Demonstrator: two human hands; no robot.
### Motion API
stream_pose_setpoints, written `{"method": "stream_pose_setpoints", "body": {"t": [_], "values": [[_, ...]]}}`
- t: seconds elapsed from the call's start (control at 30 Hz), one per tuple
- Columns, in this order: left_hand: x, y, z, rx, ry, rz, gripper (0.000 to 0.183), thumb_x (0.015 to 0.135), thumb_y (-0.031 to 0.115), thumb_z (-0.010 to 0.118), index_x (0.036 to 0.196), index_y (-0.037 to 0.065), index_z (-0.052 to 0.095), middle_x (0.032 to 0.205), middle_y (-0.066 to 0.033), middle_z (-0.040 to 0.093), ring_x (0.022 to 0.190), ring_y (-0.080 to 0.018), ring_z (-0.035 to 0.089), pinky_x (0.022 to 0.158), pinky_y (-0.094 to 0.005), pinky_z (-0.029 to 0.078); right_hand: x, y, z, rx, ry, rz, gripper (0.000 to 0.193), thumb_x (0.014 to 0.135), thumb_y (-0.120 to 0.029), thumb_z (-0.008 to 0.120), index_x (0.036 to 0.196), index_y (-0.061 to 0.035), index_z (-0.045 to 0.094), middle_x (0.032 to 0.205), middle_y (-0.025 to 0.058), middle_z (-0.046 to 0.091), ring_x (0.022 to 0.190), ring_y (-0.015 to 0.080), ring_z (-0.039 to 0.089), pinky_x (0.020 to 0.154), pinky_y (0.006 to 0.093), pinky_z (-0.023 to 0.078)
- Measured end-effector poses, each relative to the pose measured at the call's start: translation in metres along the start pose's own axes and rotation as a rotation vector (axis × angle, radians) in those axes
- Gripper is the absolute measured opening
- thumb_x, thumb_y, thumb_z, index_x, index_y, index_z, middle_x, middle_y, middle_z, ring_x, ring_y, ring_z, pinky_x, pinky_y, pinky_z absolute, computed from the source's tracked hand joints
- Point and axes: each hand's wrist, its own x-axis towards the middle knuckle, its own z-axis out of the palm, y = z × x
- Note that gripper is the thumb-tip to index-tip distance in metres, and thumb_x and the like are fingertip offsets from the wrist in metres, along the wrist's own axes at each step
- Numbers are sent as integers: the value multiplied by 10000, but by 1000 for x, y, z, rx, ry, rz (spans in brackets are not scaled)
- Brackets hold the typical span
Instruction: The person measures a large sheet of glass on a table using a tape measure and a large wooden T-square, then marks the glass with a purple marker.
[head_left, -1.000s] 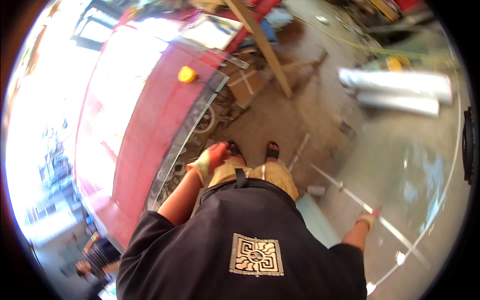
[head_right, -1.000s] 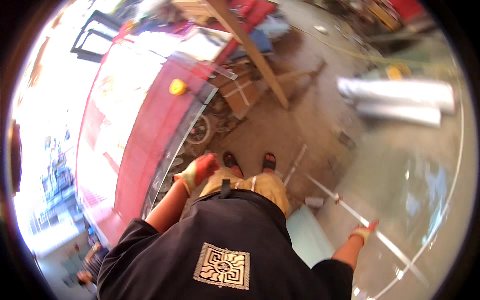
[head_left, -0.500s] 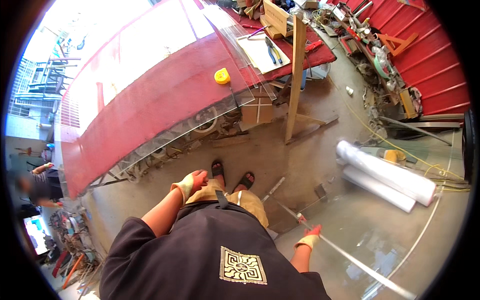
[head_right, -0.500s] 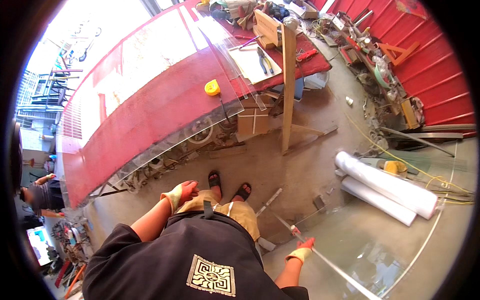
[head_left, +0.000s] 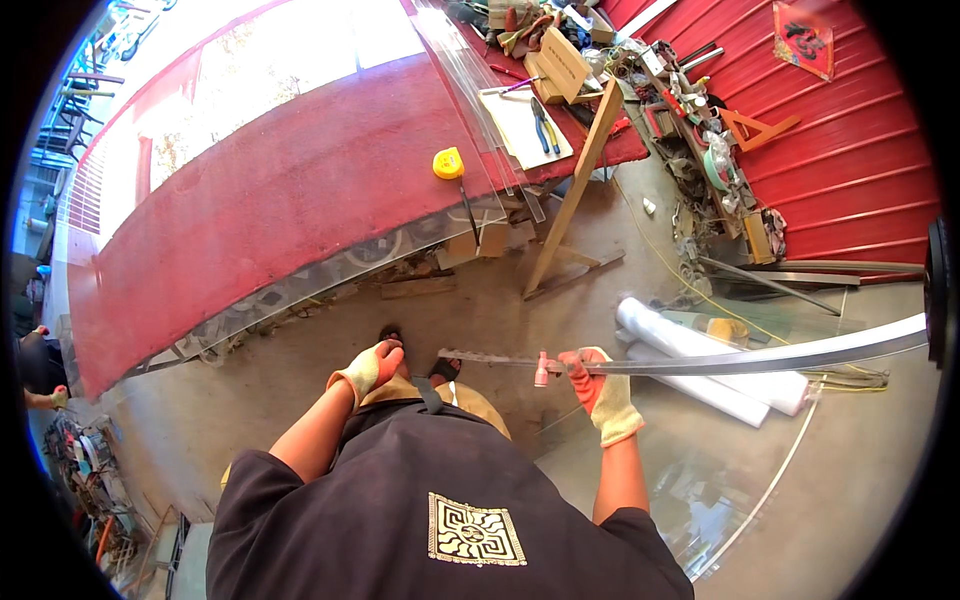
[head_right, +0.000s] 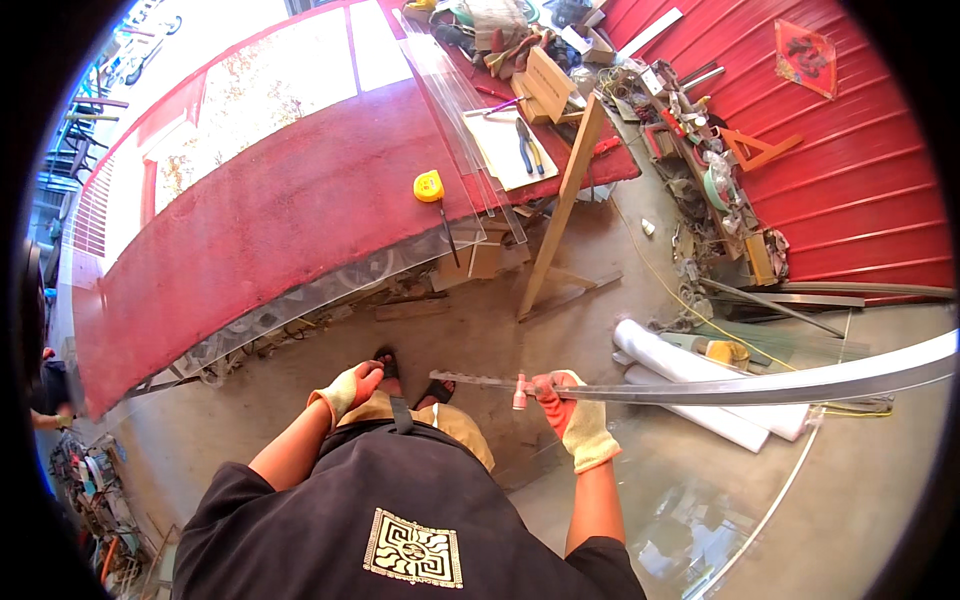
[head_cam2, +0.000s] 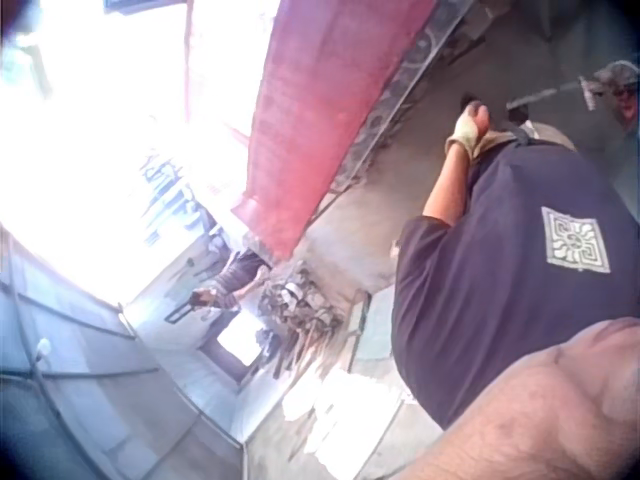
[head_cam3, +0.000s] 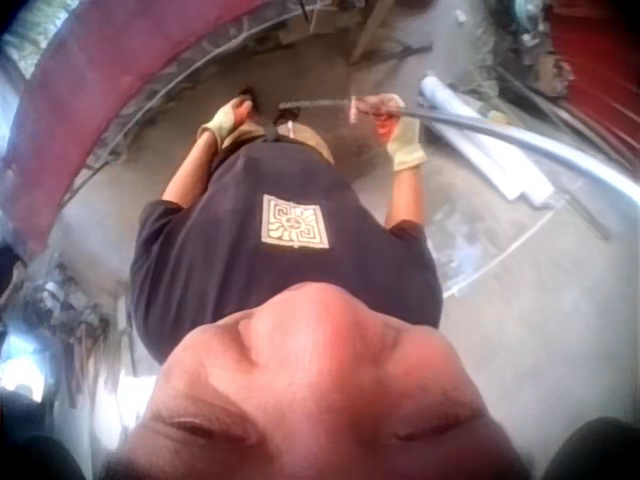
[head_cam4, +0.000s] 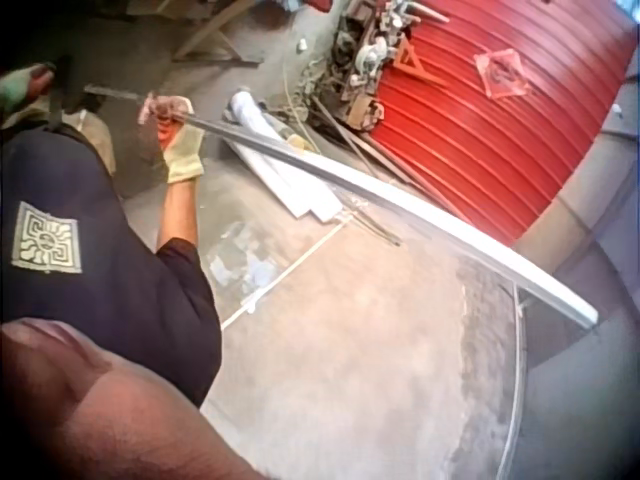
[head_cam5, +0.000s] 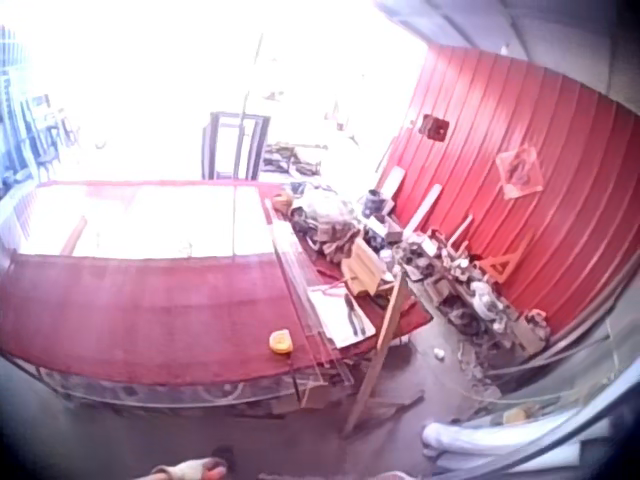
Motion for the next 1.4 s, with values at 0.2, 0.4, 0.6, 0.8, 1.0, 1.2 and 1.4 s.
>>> {"method": "stream_pose_setpoints", "body": {"t": [0.2,0.4,0.6,0.8,1.0,1.2,1.4], "values": [[-9,35,-13,241,-119,254,519,1016,380,571,1438,81,608,1355,-224,690,1281,-432,628,1091,-479,503,3,-74,85,-345,-182,-115,513,967,-478,791,1104,2,672,1147,91,729,776,62,576,703,237,492],[5,39,3,361,-17,511,693,945,362,720,1527,56,501,1500,-271,556,1393,-443,533,1171,-479,449,16,-121,115,-479,-177,-242,765,857,-767,717,1007,-18,676,1127,197,765,704,120,630,664,247,529],[-10,71,12,146,284,445,597,921,298,758,1431,33,593,1416,-266,616,1336,-433,581,1138,-469,469,47,-160,120,-489,-42,-391,834,949,-850,493,958,-31,653,1024,239,780,531,149,616,504,224,488],[-38,100,6,-112,241,248,334,932,163,759,1223,13,693,1107,-222,738,1037,-371,732,919,-413,578,124,-183,62,-195,-28,-263,816,1014,-798,428,1010,-20,673,1002,230,781,769,259,772,478,238,503],[-115,125,-18,-52,468,207,191,977,59,738,1158,8,707,947,-32,727,913,-101,642,830,-289,552,143,-188,46,-176,106,-289,767,947,-833,536,966,-82,688,871,144,755,706,277,735,423,271,412],[-216,176,-52,28,404,-52,312,969,266,811,1132,9,741,720,-74,611,687,-95,544,639,-303,514,143,-172,47,-178,54,-212,749,984,-814,488,1053,-101,706,900,114,776,620,194,694,404,256,422],[-258,197,-43,33,435,-123,292,953,241,795,1115,1,753,681,-76,548,645,-110,506,625,-311,501,151,-168,48,-182,-77,-160,817,959,-858,463,1106,-94,713,895,99,785,555,145,642,402,237,419]]}}
